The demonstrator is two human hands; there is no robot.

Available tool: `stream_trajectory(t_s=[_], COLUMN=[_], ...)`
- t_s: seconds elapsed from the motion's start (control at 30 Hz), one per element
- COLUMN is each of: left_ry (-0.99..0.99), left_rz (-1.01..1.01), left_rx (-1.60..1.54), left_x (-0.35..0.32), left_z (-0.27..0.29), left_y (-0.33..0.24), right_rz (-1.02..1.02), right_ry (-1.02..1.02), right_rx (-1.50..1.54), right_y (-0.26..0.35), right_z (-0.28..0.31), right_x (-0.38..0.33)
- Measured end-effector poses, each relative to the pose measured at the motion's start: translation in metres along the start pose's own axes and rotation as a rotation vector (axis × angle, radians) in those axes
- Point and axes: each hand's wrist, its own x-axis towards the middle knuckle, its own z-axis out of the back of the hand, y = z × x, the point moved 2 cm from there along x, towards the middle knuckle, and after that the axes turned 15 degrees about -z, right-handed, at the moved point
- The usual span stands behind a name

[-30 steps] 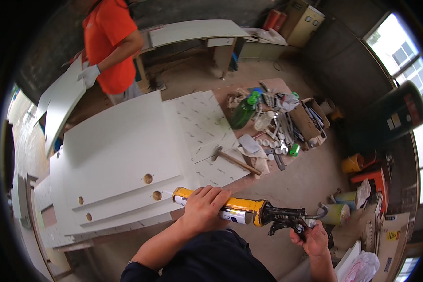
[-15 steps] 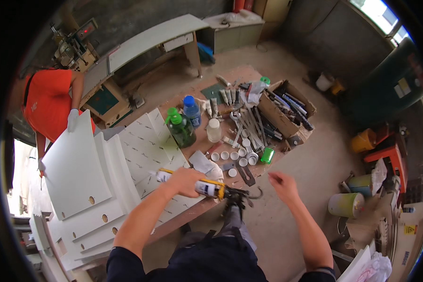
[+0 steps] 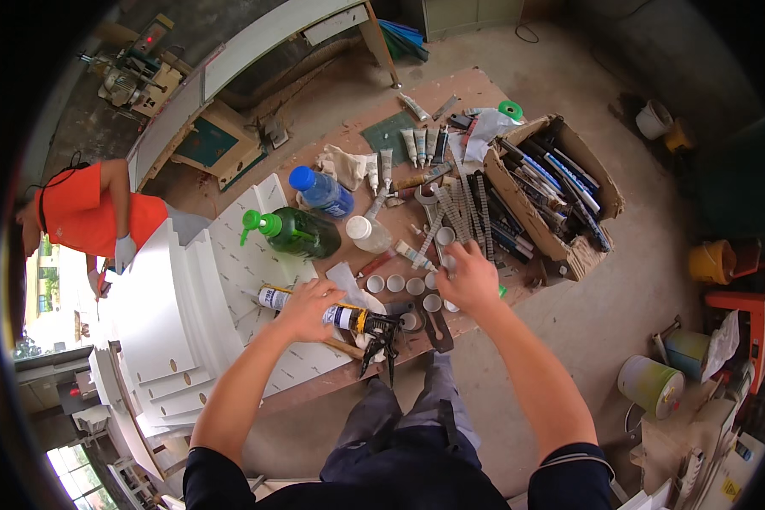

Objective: The person applies adhesive into circular holes on white boards using a caulking gun, then hammers small round wooden components into those holes and stacks the boards.

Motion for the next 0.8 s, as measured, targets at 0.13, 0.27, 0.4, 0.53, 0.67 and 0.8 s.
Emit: stream_trajectory(t_s=[0.13,0.27,0.4,0.53,0.67,0.8], left_ry=[-0.221,-0.03,0.096,-0.008,-0.076,-0.364], left_rz=[0.034,0.089,0.12,0.077,0.073,0.142], left_rx=[-0.16,0.18,0.304,0.273,0.149,-0.137], left_x=[0.061,0.105,0.114,0.106,0.104,0.102], left_z=[-0.011,-0.048,-0.054,-0.062,-0.066,-0.042], left_y=[-0.039,-0.039,-0.035,-0.025,-0.022,-0.036], right_rz=[-0.035,-0.096,-0.126,-0.076,-0.059,-0.054], right_ry=[-0.003,0.022,0.02,0.004,-0.013,0.036], right_rx=[0.235,-0.016,-0.178,-0.145,0.216,0.545], right_y=[-0.058,-0.037,-0.041,-0.049,-0.04,-0.033], right_z=[-0.012,-0.016,-0.032,-0.039,-0.025,-0.017], right_x=[-0.044,-0.078,-0.079,-0.071,-0.074,-0.075])
